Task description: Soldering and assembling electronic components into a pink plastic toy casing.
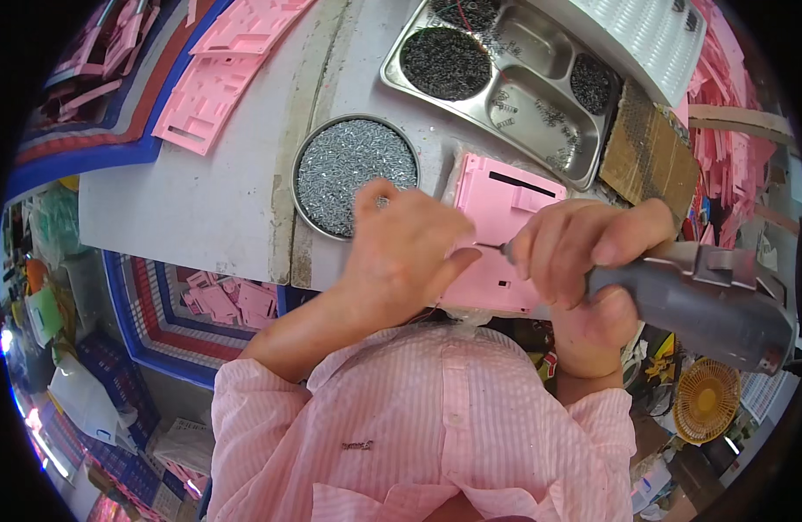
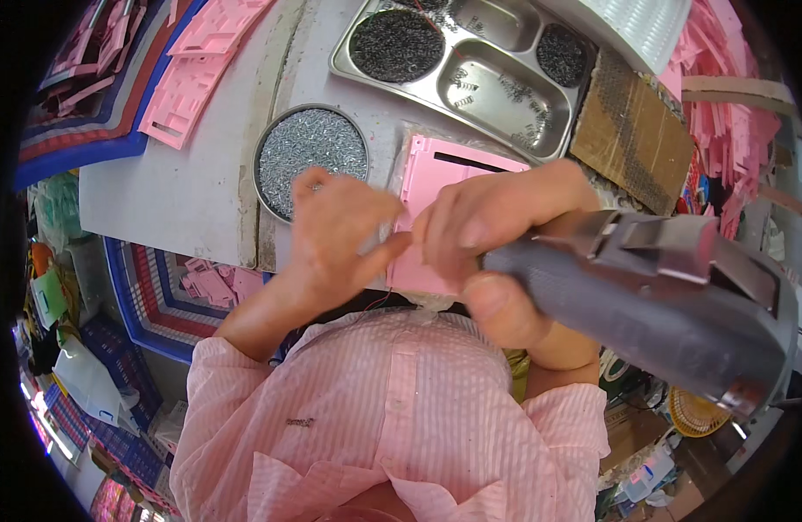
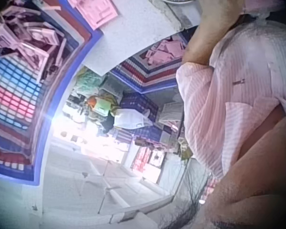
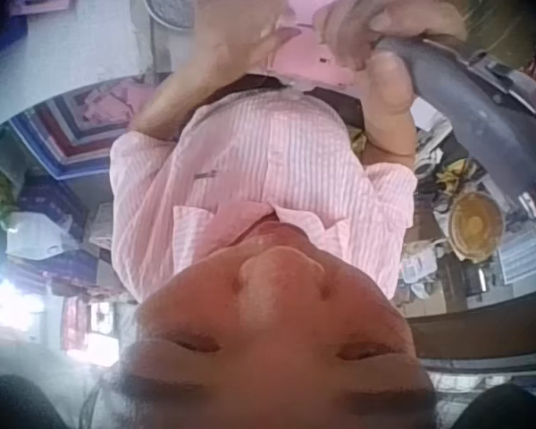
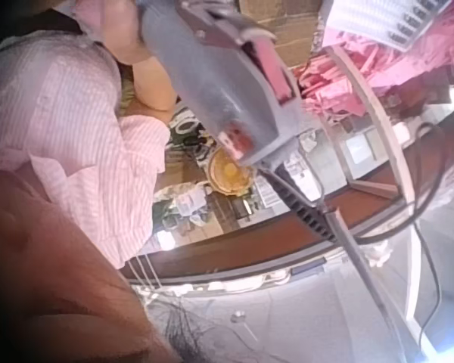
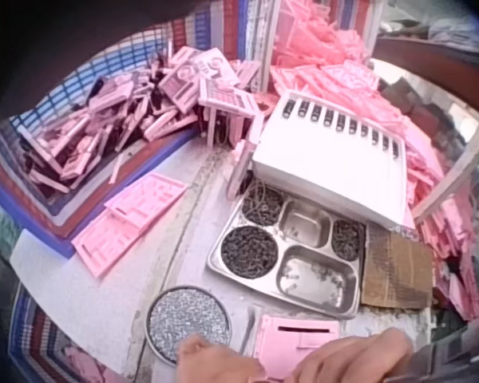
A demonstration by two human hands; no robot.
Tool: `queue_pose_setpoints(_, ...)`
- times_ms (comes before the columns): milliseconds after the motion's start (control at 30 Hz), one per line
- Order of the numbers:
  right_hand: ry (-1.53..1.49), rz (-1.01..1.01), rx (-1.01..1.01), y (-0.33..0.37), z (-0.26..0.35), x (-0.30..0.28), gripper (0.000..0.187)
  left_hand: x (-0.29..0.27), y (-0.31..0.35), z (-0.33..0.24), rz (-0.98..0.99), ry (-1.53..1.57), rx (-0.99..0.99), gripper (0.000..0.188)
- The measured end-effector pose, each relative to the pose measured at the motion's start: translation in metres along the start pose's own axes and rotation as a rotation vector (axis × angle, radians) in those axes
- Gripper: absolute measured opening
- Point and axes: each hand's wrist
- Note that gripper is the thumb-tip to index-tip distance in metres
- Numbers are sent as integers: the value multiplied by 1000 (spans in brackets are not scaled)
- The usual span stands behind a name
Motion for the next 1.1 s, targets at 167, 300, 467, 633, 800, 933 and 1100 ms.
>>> queue_pose_setpoints(167,-45,114,-67,-19,-13,-20,28,-45,-10,49,131,-467,-124,12)
queue_pose_setpoints(300,-31,122,-102,-22,-15,-17,26,-47,-9,58,60,-377,-121,7)
queue_pose_setpoints(467,-52,153,-109,-24,-18,-20,26,-48,-14,75,-47,-409,-43,7)
queue_pose_setpoints(633,-69,146,-98,-24,-21,-22,27,-46,-12,74,-10,-291,-50,8)
queue_pose_setpoints(800,-63,153,-97,-23,-19,-20,27,-18,3,38,100,14,249,12)
queue_pose_setpoints(933,-115,149,-112,-25,-20,-17,30,-10,14,35,164,-26,326,13)
queue_pose_setpoints(1100,-131,50,-162,-34,-32,-10,27,-12,10,33,252,-99,338,6)
Point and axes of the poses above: each hand's wrist, its own y-axis away from the middle knuckle, its own x-axis out of the palm, z = x × y, and after that the axes turned 12 degrees about -z, right-handed
